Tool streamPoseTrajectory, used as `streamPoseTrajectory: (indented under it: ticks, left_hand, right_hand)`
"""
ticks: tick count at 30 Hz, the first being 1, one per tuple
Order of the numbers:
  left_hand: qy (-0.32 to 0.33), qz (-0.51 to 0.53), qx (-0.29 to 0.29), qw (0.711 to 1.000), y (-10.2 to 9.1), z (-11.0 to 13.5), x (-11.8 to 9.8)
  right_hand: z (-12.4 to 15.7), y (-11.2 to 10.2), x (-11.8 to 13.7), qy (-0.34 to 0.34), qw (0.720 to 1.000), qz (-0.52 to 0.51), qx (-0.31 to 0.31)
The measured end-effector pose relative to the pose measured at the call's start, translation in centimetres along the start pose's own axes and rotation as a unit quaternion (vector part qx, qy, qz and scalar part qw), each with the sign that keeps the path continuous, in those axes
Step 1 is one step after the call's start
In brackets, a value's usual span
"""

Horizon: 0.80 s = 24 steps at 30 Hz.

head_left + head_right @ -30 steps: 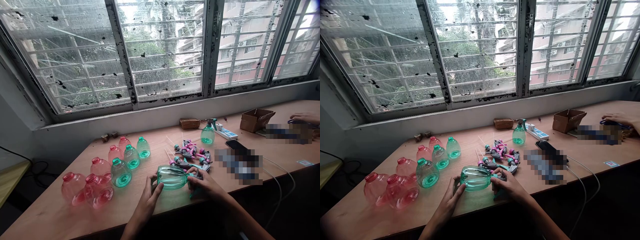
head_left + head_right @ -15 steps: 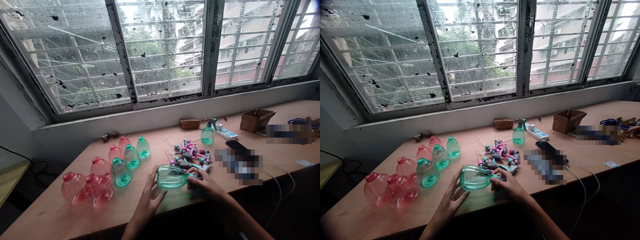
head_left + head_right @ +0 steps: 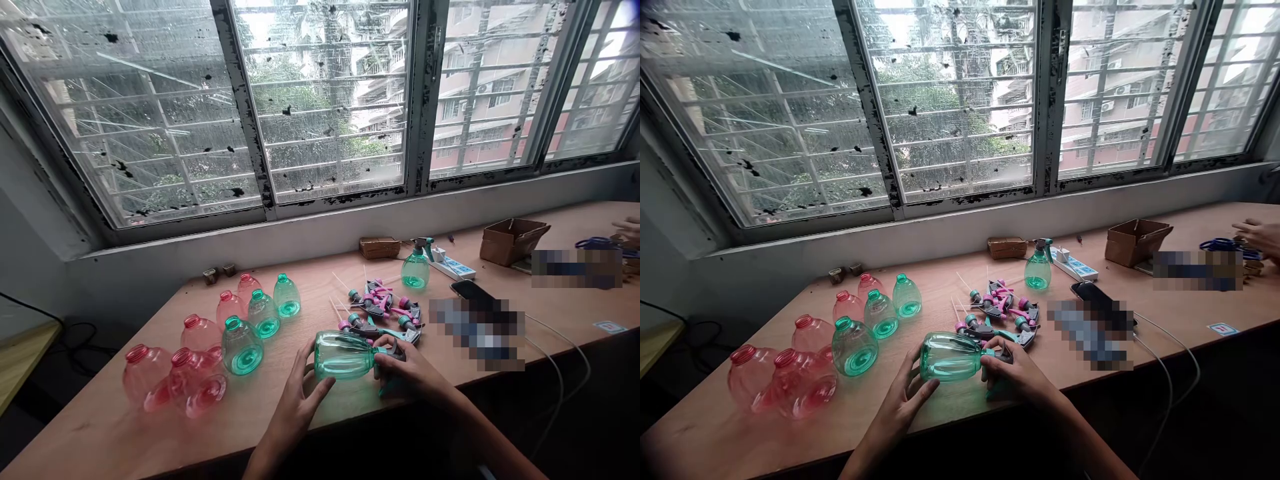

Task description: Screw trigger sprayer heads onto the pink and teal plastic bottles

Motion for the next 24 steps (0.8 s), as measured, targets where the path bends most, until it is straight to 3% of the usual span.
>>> streamPoseTrajectory:
  ticks: [7, 24]
  left_hand:
    - [0.013, -0.014, 0.001, 1.0, 0.01, 0.26, 0.25]
    - [-0.019, 0.075, 0.006, 0.997, 0.05, -0.03, 0.06]
  right_hand:
    - [-0.14, -0.19, -0.3, -0.005, 1.0, 0.004, 0.002]
    - [-0.06, -0.24, -0.45, 0.007, 1.0, -0.002, 0.0]
Point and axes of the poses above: each hand's wrist, its own z-axis away from the middle knuckle, its own y-axis out of the palm, x = y × z, the point moved 6 cm from there along -z, towards the middle knuckle, and after that the axes turned 5 degrees about y, right-handed, at the moved point
